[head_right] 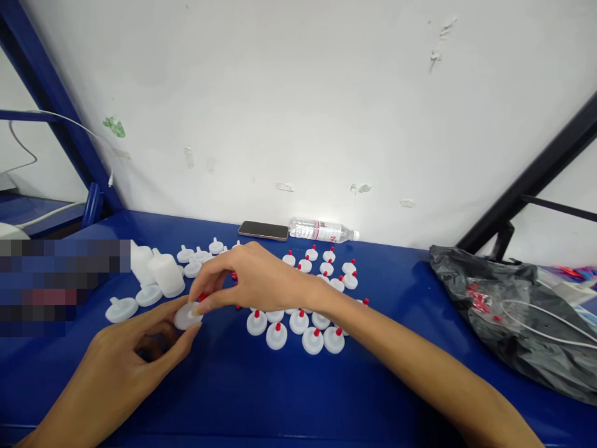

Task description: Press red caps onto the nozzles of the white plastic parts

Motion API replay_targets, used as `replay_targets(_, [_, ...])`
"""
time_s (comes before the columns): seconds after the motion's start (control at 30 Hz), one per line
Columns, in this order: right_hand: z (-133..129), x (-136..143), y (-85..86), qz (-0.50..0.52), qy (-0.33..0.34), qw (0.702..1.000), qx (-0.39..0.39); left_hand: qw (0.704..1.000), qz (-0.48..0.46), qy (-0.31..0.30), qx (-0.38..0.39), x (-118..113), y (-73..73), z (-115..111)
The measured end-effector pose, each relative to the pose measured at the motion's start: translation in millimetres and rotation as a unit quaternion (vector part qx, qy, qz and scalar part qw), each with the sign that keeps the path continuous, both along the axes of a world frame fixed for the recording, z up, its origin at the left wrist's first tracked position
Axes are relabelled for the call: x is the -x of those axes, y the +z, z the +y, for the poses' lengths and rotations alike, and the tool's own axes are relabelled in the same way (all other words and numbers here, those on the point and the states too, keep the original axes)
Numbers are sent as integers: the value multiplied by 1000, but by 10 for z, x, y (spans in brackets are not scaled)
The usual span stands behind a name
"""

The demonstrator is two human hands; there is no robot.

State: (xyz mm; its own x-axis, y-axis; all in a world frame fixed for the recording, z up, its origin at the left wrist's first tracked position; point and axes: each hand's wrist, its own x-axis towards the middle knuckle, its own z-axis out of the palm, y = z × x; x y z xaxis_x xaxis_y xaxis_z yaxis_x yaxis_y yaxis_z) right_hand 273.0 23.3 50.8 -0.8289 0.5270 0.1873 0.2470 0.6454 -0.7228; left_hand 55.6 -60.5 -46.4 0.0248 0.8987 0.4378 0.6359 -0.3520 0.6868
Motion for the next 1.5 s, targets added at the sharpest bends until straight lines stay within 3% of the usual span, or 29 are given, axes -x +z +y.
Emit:
replay_targets(0.27, [-28, 84, -175, 38, 20, 999, -22, 1000, -13, -23, 8, -12, 41, -30])
replay_targets(0.57, [-15, 72, -165, 41, 13, 996, -79, 998, -21, 8, 51, 67, -132, -15])
replay_targets(0.73, [-31, 78, -145, 6, 2, 998, -60, 995, -73, 19, 60, 76, -92, -65])
replay_targets(0.87, [-120, 131, -166, -64, -12, 988, -143, 989, -137, 42, 30, 64, -52, -93])
replay_targets(1.13, [-349, 257, -294, -155, -73, 951, -258, 991, -102, 81, -23, 58, -66, -164])
replay_targets(1.3, [-362, 271, -326, -158, -55, 943, -287, 989, -100, 112, 2, 51, -88, -220])
replay_targets(1.5, [-369, 270, -298, -171, -38, 938, -299, 990, -105, 91, 7, 52, -93, -213])
